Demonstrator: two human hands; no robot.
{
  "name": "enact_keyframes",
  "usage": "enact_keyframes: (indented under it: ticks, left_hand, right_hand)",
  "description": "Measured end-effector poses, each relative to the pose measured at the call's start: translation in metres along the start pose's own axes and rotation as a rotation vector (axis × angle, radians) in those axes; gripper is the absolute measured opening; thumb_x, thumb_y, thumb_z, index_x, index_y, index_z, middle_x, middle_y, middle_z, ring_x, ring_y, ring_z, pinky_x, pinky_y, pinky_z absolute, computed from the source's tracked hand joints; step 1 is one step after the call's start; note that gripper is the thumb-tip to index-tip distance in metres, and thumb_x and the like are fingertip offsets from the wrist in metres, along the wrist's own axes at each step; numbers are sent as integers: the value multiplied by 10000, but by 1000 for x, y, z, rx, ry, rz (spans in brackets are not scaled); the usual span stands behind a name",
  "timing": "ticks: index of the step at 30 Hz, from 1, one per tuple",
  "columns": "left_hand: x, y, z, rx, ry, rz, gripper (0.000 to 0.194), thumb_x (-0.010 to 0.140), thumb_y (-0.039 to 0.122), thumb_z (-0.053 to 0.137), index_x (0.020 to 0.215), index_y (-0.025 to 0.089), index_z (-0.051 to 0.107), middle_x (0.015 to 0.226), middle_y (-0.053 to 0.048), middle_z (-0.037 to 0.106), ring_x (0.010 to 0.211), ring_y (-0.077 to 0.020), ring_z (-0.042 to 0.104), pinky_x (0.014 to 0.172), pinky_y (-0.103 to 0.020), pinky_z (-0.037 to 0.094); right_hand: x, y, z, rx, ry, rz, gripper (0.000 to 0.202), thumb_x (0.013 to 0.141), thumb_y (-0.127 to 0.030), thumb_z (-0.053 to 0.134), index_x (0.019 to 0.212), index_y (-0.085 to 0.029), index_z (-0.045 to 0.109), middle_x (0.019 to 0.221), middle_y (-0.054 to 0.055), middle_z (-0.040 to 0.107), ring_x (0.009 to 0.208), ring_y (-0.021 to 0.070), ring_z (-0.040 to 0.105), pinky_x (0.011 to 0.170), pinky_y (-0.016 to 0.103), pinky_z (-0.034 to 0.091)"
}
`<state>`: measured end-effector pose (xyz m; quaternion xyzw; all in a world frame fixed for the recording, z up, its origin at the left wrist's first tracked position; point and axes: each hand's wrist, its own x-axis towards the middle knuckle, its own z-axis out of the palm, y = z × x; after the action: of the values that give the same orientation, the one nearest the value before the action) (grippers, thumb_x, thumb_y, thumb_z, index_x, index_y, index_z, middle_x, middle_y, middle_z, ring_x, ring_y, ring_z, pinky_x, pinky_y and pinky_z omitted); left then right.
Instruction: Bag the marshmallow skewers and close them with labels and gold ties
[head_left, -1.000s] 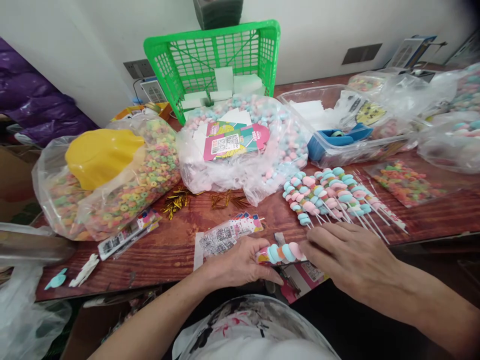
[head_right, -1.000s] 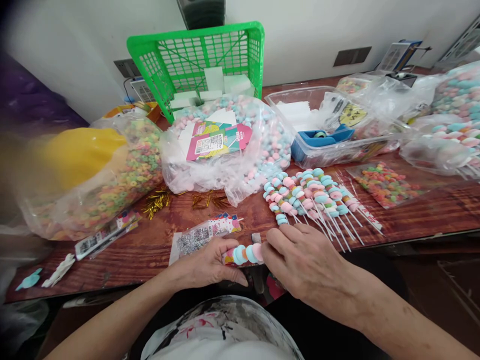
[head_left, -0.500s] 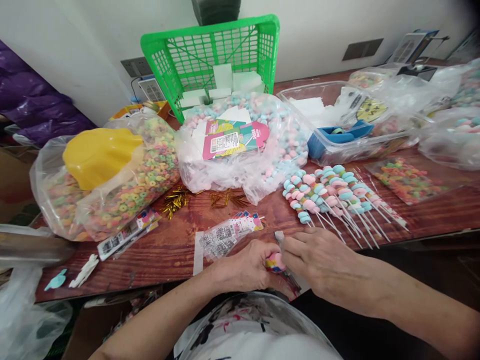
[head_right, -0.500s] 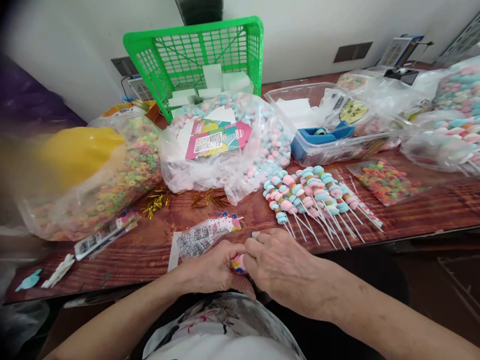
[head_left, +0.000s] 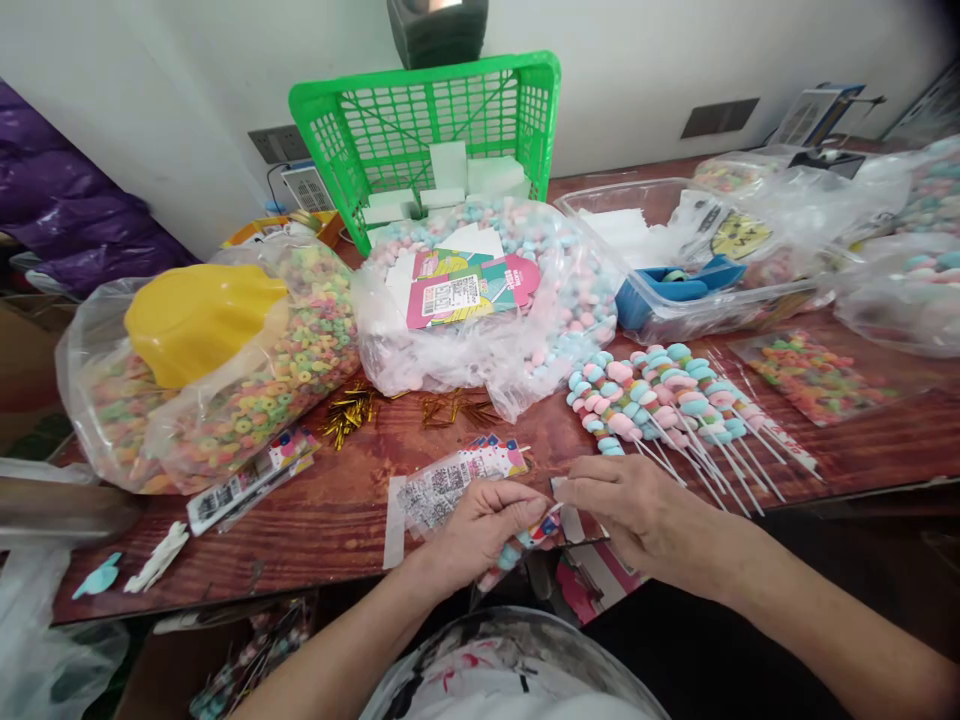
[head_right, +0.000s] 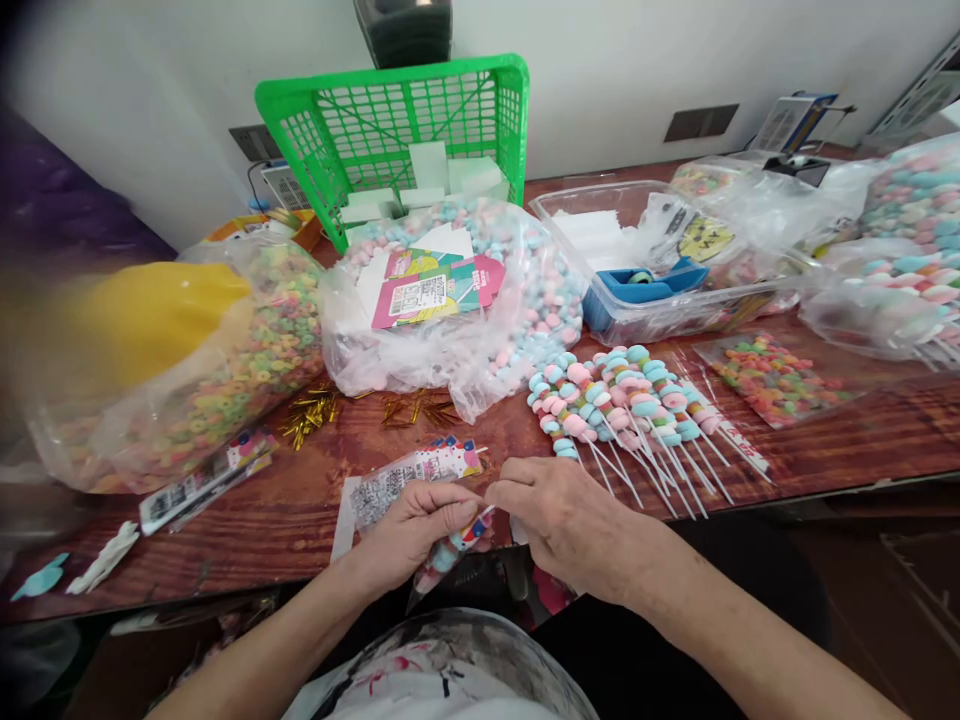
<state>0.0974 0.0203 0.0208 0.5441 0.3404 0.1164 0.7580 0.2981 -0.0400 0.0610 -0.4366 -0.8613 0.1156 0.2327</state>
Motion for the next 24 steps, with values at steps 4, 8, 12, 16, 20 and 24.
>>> enact_keyframes:
  ticks: [4, 8, 12, 16, 20, 24]
  left_hand:
    - [7, -1, 13, -73, 168, 140, 430, 732, 544, 702, 672, 119, 675, 507, 37, 457, 448, -46, 370, 413, -160, 285]
    - [10, -2, 12, -167, 359, 211, 385, 764, 517, 687, 823, 138, 724, 534, 41, 470, 480, -55, 389, 481, -183, 369]
    - [8, -2, 8, -102, 474, 329, 348, 806, 498, 652, 918, 180, 741, 728, -11, 590, 682, -109, 530, 635, -220, 469]
    - [-1, -3, 10, -102, 350, 306, 476, 834, 546, 595, 1185, 229, 650, 837, -21, 600, 649, -109, 525, 575, -223, 467]
    - [-10, -9, 10, -127, 229, 308, 429, 894, 549, 503, 1100, 205, 657, 876, -33, 577, 661, -106, 509, 596, -229, 465]
    - [-13, -7, 4, -13, 204, 371, 415, 895, 505, 530, 722, 143, 636, 813, -35, 541, 691, -118, 505, 629, -234, 447]
  right_hand:
    - [7, -5, 19, 73, 168, 104, 281, 825, 22, 358, 897, -174, 545, 730, 9, 571, 648, 132, 535, 598, 252, 402]
    - [13, -12, 39, 287, 501, 390, 304, 903, -154, 505, 1204, -189, 483, 893, 30, 618, 681, 127, 581, 633, 251, 470]
    - [17, -25, 60, 507, 648, 509, 252, 864, -238, 617, 1112, -213, 581, 882, 23, 615, 666, 128, 578, 572, 235, 474]
    - [20, -31, 69, 543, 753, 416, 120, 881, -161, 560, 845, -206, 666, 820, 29, 594, 737, 143, 582, 622, 249, 485]
    - [19, -31, 65, 519, 826, 382, 141, 852, -126, 586, 843, -218, 692, 814, 31, 598, 730, 148, 583, 607, 259, 485]
    - [19, -37, 70, 509, 835, 340, 211, 858, -110, 564, 927, -244, 711, 802, 31, 582, 698, 149, 575, 560, 265, 474]
